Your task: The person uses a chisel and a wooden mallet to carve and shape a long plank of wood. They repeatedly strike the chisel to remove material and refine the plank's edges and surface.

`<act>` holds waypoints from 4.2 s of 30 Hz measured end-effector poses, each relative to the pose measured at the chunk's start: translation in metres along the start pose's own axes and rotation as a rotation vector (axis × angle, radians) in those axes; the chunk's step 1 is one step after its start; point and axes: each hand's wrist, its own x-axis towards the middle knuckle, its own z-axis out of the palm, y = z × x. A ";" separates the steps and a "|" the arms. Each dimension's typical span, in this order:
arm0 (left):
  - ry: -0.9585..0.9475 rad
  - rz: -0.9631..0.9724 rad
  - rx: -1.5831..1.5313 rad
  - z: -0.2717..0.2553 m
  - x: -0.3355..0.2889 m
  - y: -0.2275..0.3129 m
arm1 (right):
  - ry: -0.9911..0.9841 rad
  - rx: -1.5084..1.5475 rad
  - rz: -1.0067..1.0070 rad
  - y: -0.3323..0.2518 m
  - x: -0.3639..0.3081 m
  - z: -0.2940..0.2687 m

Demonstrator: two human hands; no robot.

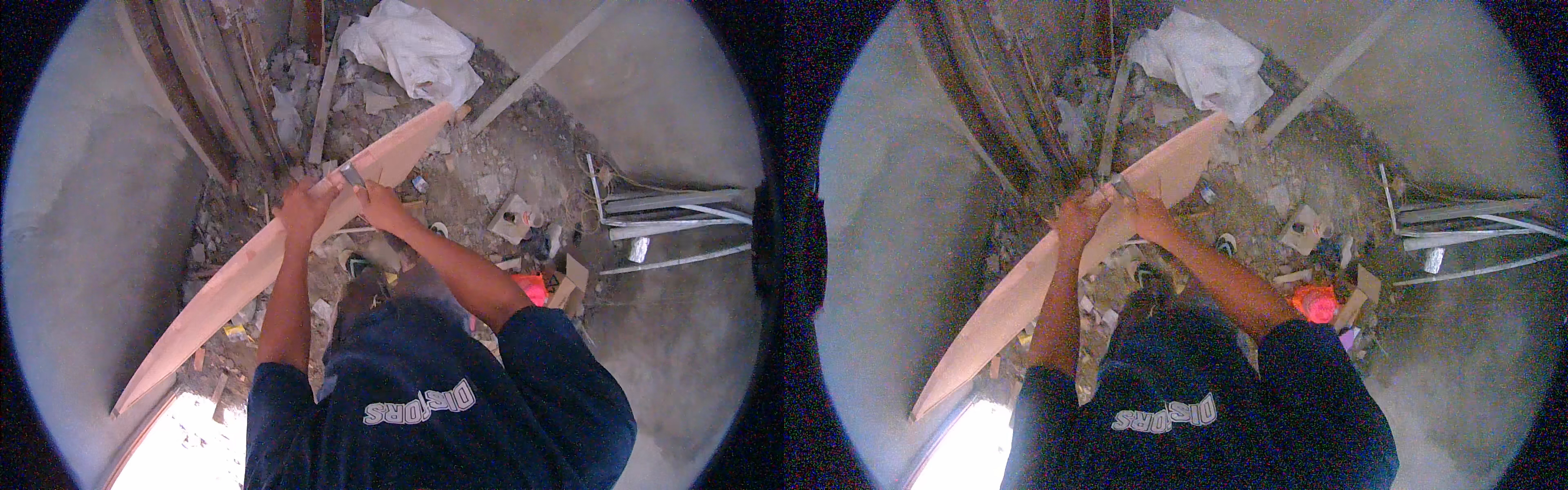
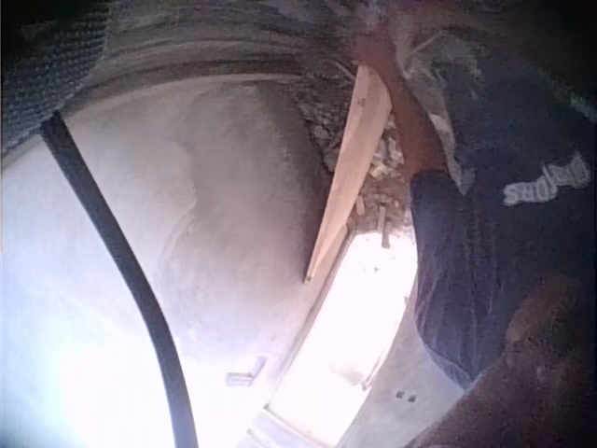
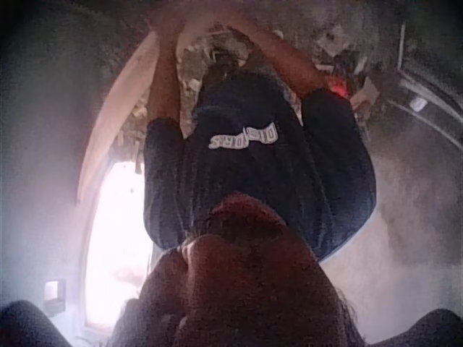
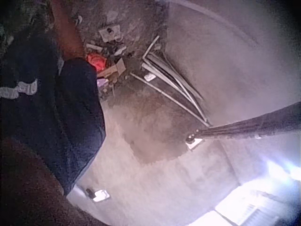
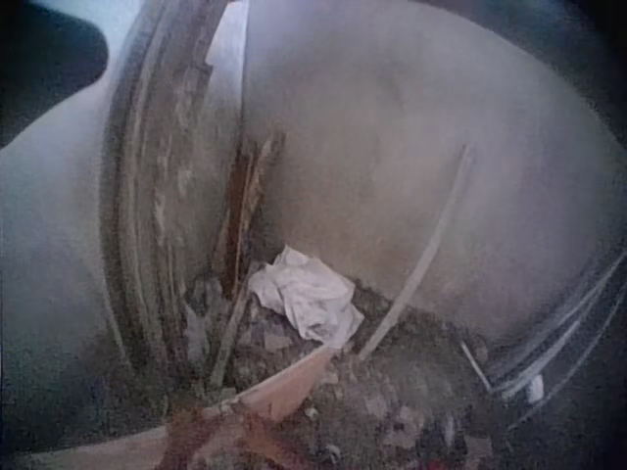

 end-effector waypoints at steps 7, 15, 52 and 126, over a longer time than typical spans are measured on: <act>-0.094 0.142 -0.274 0.005 0.037 0.003 | 0.177 0.018 -0.072 0.052 0.002 0.025; 0.378 0.013 -0.282 0.007 0.039 -0.003 | 0.068 0.328 0.102 0.059 0.009 0.033; -0.216 0.265 0.069 -0.037 -0.001 -0.017 | -0.384 0.534 0.278 -0.027 -0.027 -0.001; -0.270 0.005 0.118 -0.001 0.026 0.072 | -0.276 0.111 0.150 0.023 0.024 -0.050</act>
